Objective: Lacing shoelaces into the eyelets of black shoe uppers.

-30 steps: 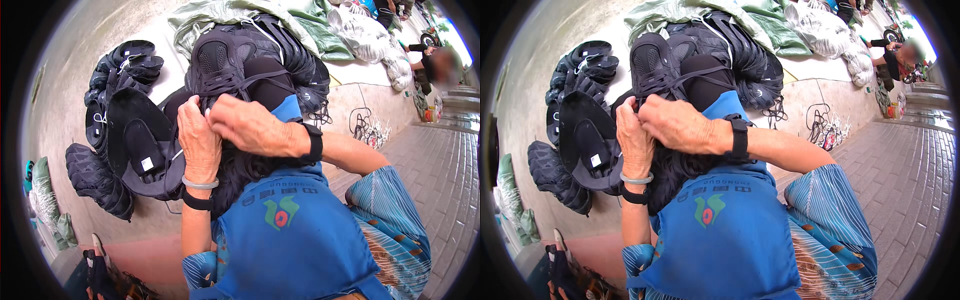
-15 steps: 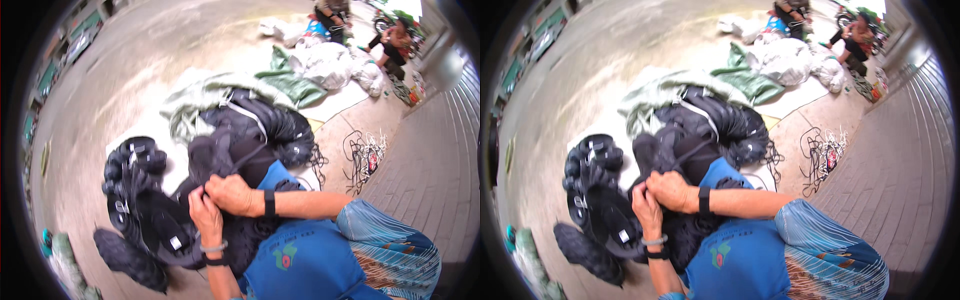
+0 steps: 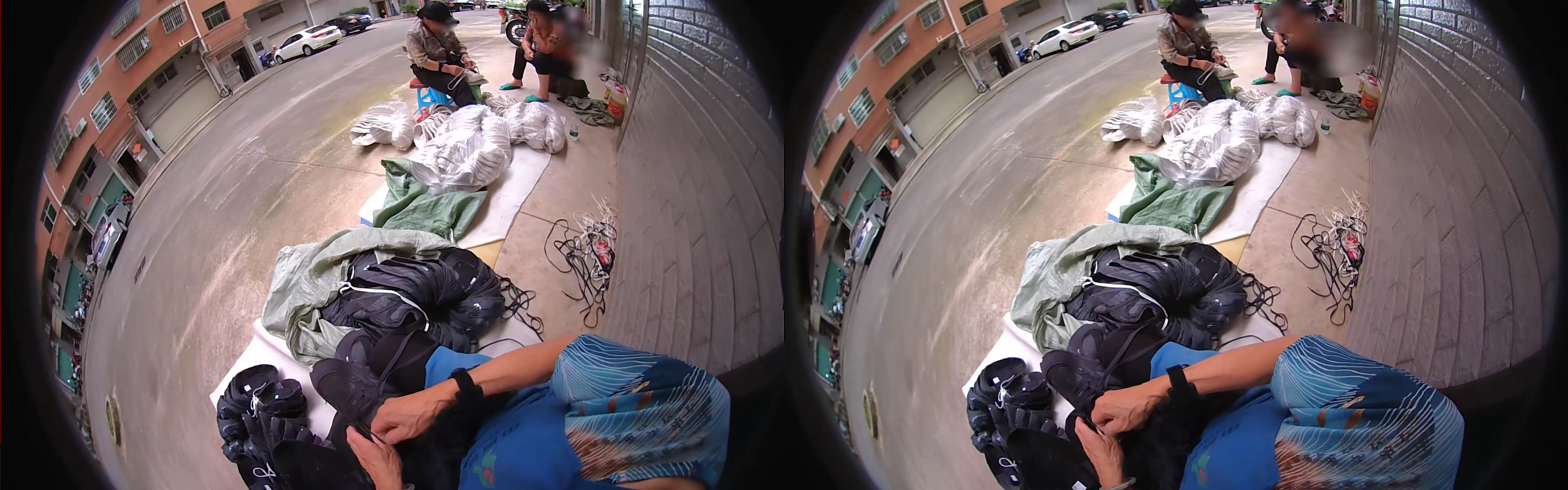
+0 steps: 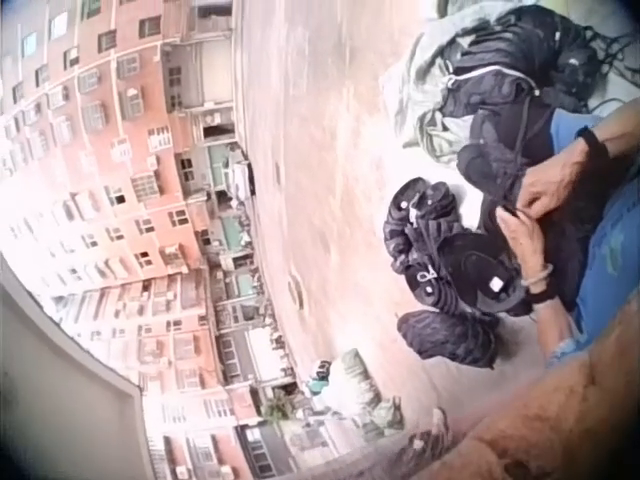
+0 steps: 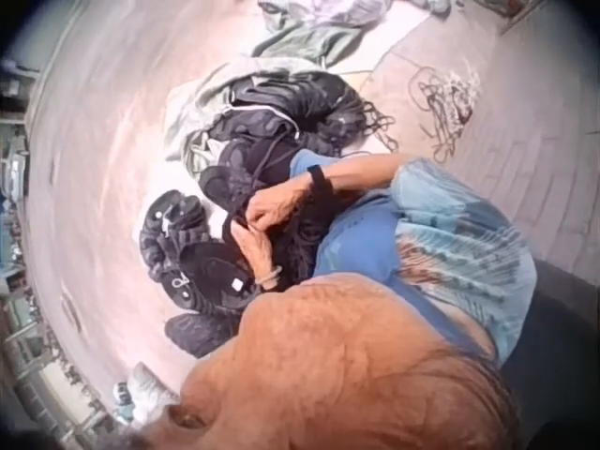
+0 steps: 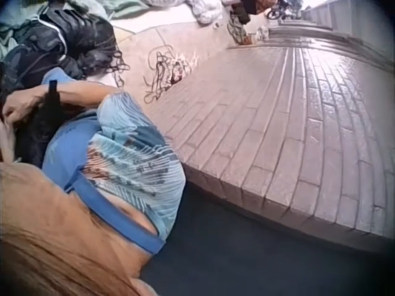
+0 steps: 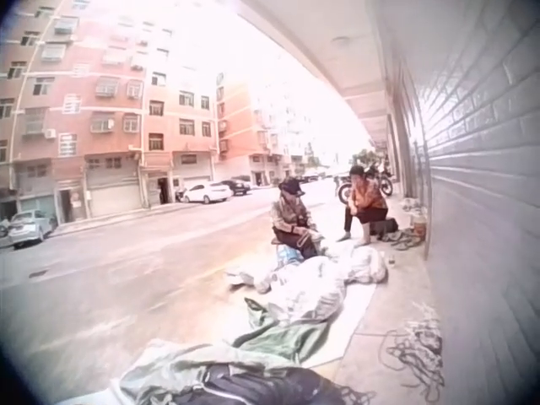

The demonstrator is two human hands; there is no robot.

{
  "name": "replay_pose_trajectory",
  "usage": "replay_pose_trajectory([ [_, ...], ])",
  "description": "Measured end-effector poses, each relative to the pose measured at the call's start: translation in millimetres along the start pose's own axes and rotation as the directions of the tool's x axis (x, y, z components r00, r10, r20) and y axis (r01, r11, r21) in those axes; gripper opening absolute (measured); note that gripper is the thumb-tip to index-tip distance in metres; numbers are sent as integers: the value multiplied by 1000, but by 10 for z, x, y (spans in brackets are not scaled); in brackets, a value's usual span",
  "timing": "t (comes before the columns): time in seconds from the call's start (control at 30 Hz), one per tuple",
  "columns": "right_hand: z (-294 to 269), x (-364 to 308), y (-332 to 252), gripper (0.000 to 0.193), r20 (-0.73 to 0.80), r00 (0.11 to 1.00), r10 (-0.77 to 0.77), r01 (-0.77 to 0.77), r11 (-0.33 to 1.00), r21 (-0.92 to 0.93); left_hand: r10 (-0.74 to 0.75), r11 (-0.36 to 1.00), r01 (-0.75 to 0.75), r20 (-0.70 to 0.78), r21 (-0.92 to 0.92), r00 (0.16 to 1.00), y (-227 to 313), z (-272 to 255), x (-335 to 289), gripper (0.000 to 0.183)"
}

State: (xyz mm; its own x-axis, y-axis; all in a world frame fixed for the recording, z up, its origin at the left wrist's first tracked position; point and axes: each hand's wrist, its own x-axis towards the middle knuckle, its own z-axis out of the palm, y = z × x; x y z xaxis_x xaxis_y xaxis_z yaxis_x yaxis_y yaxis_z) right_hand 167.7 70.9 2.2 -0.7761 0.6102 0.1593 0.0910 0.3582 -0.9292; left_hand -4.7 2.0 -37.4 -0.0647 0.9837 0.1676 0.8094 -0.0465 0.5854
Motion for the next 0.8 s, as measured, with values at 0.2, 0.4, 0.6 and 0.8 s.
replay_pose_trajectory([
  [0.2,-235,-256,264,19,148,989,-30,14,994,110,-57,998,49,158,49,986,-152,108,5,63],
  [0.4,-280,-230,438,18,136,990,-47,28,990,139,-180,981,189,175,-38,968,45,119,20,66],
  [0.6,-438,-202,571,18,136,987,-87,53,971,234,-265,964,266,102,-2,959,114,151,28,67],
  [0.8,-335,-148,889,19,35,988,-148,126,927,353,-282,959,281,58,25,958,56,289,-5,68],
])
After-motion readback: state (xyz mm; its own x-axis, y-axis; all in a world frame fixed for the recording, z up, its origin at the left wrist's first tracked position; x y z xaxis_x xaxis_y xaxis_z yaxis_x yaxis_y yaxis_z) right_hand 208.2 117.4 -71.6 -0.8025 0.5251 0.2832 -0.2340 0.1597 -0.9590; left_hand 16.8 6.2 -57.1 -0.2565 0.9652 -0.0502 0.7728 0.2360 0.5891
